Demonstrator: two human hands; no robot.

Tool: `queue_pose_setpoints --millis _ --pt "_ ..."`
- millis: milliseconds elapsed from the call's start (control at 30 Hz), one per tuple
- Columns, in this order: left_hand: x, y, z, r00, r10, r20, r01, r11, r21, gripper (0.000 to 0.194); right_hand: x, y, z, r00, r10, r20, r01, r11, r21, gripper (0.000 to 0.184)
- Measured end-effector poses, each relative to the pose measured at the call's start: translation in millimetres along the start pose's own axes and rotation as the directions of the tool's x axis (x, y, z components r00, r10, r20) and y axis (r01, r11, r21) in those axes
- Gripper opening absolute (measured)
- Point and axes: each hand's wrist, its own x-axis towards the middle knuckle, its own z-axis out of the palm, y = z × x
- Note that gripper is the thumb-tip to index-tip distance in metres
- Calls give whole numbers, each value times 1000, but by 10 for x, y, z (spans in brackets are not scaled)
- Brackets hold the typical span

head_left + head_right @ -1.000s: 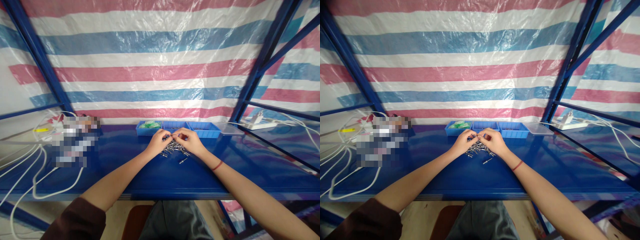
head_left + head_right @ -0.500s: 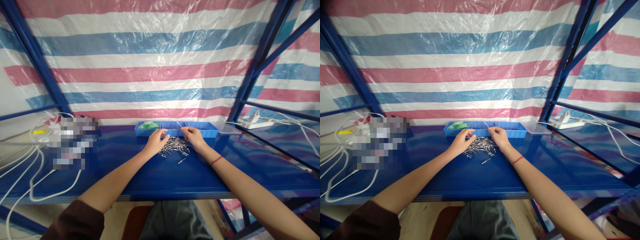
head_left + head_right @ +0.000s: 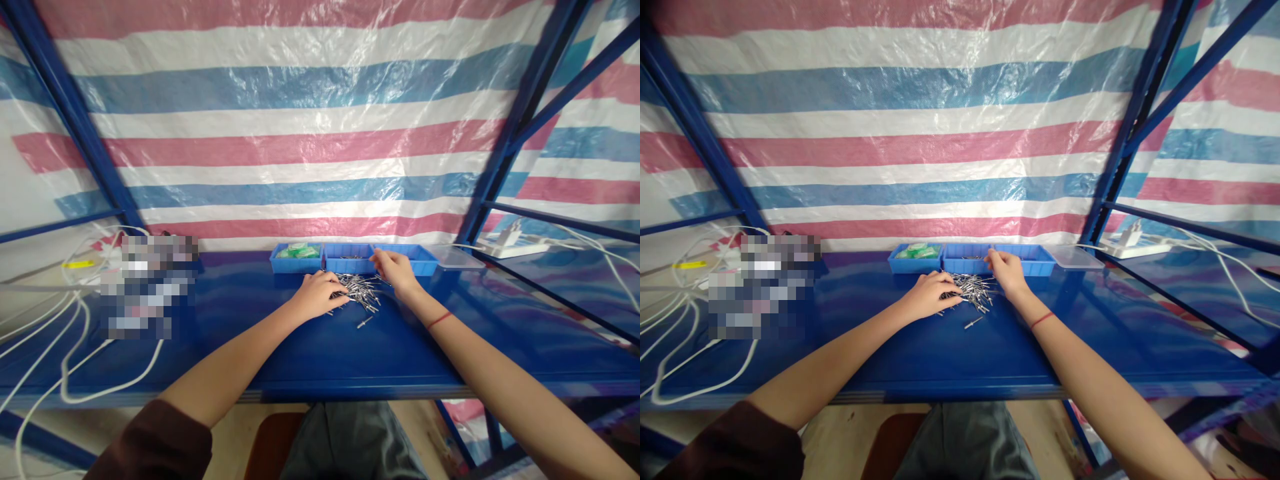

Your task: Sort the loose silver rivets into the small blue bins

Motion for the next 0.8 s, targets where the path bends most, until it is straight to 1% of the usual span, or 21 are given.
queue_pose_setpoints --millis 67,133,267,333,400,467,500,567,633,700,733,800 --pt "7 13 7 1000 -7 1 7 1000 4 26 -23 21 35 991 -96 90 109 982 -155 39" --pt "13 33 7 1000 -8 -5 8 1000 0 23 -52 26 61 969 -174 177 219 936 -275 41" --pt "9 78 -5 1000 7 -13 -6 1000 21 20 -129 -25 82 892 -299 338 427 803 -416 41" --pt "2 91 -9 1000 6 -12 -6 999 45 21 -169 -63 80 844 -332 422 506 756 -416 36" --pt "-5 92 -11 1000 -3 -24 5 998 57 22 -203 -95 75 789 -332 517 554 750 -363 28" --pt "-5 81 -16 998 -28 -59 31 998 49 22 -228 -112 74 733 -324 598 581 756 -302 20" --pt "-2 72 -20 996 -43 -79 46 998 37 22 -236 -116 76 711 -323 625 592 755 -283 18" --pt "11 51 -28 990 -68 -123 68 998 -7 21 -243 -115 84 681 -334 651 618 739 -268 19" --pt "33 29 -28 982 -82 -168 63 992 -110 20 -238 -106 94 672 -356 650 636 726 -260 20" --pt "62 9 -13 964 -136 -228 63 951 -301 16 -223 -90 104 690 -367 624 628 733 -263 22" --pt "77 0 1 950 -186 -252 68 908 -414 14 -214 -80 109 707 -365 605 612 744 -267 23" --pt "106 -20 35 917 -289 -274 67 790 -610 16 -195 -55 120 745 -353 567 571 777 -266 25"
